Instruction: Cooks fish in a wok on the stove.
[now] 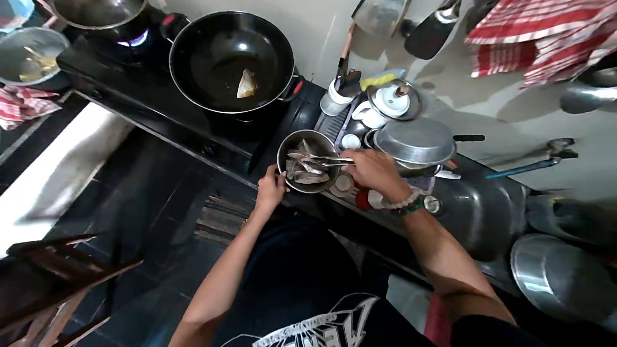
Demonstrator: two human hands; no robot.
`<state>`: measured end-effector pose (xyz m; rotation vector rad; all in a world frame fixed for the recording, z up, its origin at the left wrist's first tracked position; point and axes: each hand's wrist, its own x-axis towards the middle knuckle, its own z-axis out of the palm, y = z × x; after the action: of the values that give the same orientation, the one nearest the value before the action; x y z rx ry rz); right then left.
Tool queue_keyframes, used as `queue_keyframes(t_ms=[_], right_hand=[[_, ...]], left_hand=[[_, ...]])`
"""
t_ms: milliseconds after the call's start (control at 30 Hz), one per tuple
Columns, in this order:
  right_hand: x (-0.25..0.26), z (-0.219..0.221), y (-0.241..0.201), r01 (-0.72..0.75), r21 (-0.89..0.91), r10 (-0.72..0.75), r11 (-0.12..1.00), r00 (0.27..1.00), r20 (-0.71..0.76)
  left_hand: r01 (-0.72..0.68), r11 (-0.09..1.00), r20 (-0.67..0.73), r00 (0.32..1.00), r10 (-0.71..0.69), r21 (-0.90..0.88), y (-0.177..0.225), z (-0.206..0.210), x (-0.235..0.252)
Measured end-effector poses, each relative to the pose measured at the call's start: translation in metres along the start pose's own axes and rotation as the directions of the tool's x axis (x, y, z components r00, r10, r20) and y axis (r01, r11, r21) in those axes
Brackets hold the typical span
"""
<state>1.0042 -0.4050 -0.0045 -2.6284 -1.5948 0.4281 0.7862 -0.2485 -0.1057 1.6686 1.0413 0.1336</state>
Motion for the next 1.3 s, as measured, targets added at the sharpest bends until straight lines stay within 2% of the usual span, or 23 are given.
queue_keyframes(t_ms=[133,267,433,533,733,933,1133,1233,1300], right_hand=[[-0.007,-0.011,0.015,-0.050,0.072,0.050,0.996,0.999,0.004],[-0.003,-0.001,0.017,-0.060,0.134,0.062,0.989,0.998,-0.010],[-0.006,-0.010,-0.005,-0.103,0.259,0.104,0.960,0.995,0.008],[-0.012,-0.017,-0.001,-0.068,0.174,0.078,0.982,0.996,-0.047],[-0.033,-0.017,-0.018,0.032,-0.219,-0.037,0.975,0.999,-0.021],[-0.027,0.029,-0.038,0.056,-0.299,-0.079,0.952,0.995,-0.065],[-0.027,0.005,-0.011,-0.027,-0.203,0.044,0.979,0.996,0.079],[-0.023,-0.013,0.010,-0.111,-0.090,0.126,0.990,0.976,0.180],[-0.020,-0.017,0.025,-0.142,-0.035,0.146,0.989,0.971,0.192]], left_hand=[[0.007,1.000,0.008,1.000,-0.007,-0.025,0.000,0.000,0.001],[0.004,0.999,0.000,1.000,-0.004,-0.036,-0.002,0.001,0.001],[0.013,0.999,0.001,1.000,-0.013,-0.037,0.000,0.000,-0.003],[0.003,0.997,-0.007,1.000,-0.004,-0.073,-0.003,0.001,-0.005],[-0.027,0.996,-0.009,1.000,0.027,-0.090,-0.006,0.002,-0.007],[-0.047,0.996,-0.028,0.999,0.045,-0.070,-0.006,0.003,-0.007],[-0.036,0.996,-0.012,0.999,0.036,-0.083,-0.008,0.003,-0.006],[-0.032,0.995,-0.013,0.999,0.031,-0.096,-0.008,0.003,-0.006],[-0.032,0.995,-0.018,0.999,0.031,-0.098,-0.009,0.003,-0.006]])
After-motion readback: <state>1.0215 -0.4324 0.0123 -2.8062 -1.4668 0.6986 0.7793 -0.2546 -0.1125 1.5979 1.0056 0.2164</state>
